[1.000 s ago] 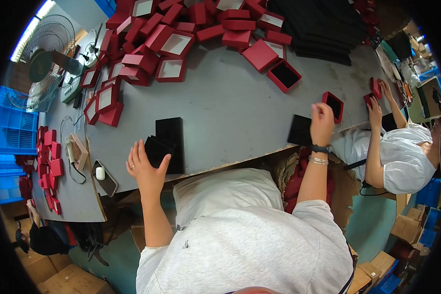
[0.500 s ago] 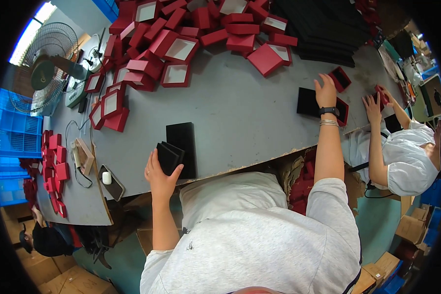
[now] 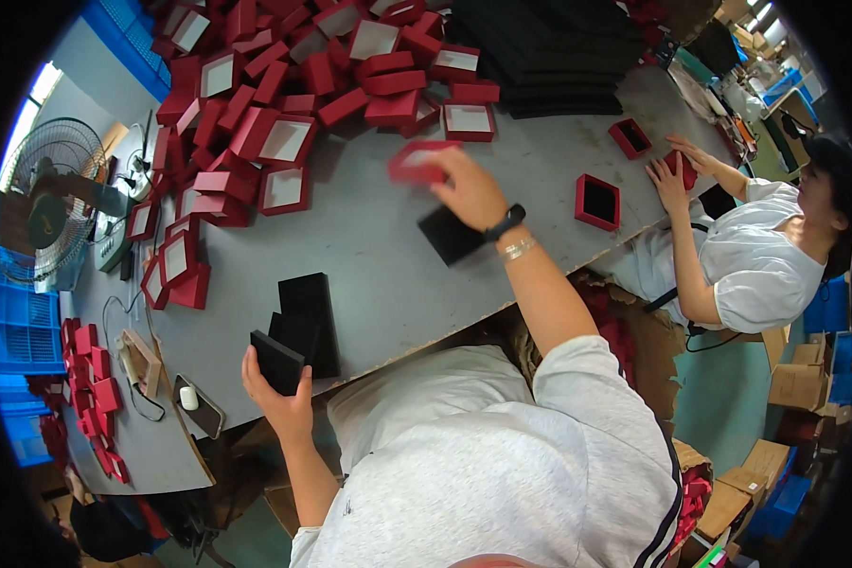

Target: Placing black foam inserts into small red jewelry boxes on a production line.

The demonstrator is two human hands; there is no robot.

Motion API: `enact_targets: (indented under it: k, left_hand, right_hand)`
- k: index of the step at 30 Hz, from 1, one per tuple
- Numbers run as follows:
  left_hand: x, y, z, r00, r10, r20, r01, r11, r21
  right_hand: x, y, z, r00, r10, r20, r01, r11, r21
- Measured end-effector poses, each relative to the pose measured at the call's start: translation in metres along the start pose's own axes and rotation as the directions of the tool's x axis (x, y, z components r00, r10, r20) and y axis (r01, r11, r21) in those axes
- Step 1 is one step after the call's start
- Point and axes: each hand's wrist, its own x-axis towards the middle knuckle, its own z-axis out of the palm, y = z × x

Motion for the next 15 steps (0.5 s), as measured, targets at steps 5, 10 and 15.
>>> enact_targets:
  k: [5, 10, 15]
  left_hand:
    - [0.01, 0.032, 0.018, 0.991, 0.09, 0.094, -0.073, 0.982, -0.173]
    - [0.019, 0.077, 0.059, 0.919, 0.313, 0.241, -0.289, 0.948, -0.131]
    - [0.04, 0.073, 0.113, 0.949, 0.218, 0.23, -0.198, 0.974, -0.11]
  right_hand:
    - [-0.084, -0.037, 0.0, 0.983, -0.082, 0.166, 0.066, 0.993, 0.096]
    - [-0.161, -0.081, 0.021, 0.811, 0.517, 0.274, -0.546, 0.5, 0.672]
    - [-0.212, -0.132, 0.011, 0.738, 0.282, 0.613, -0.648, 0.551, 0.525]
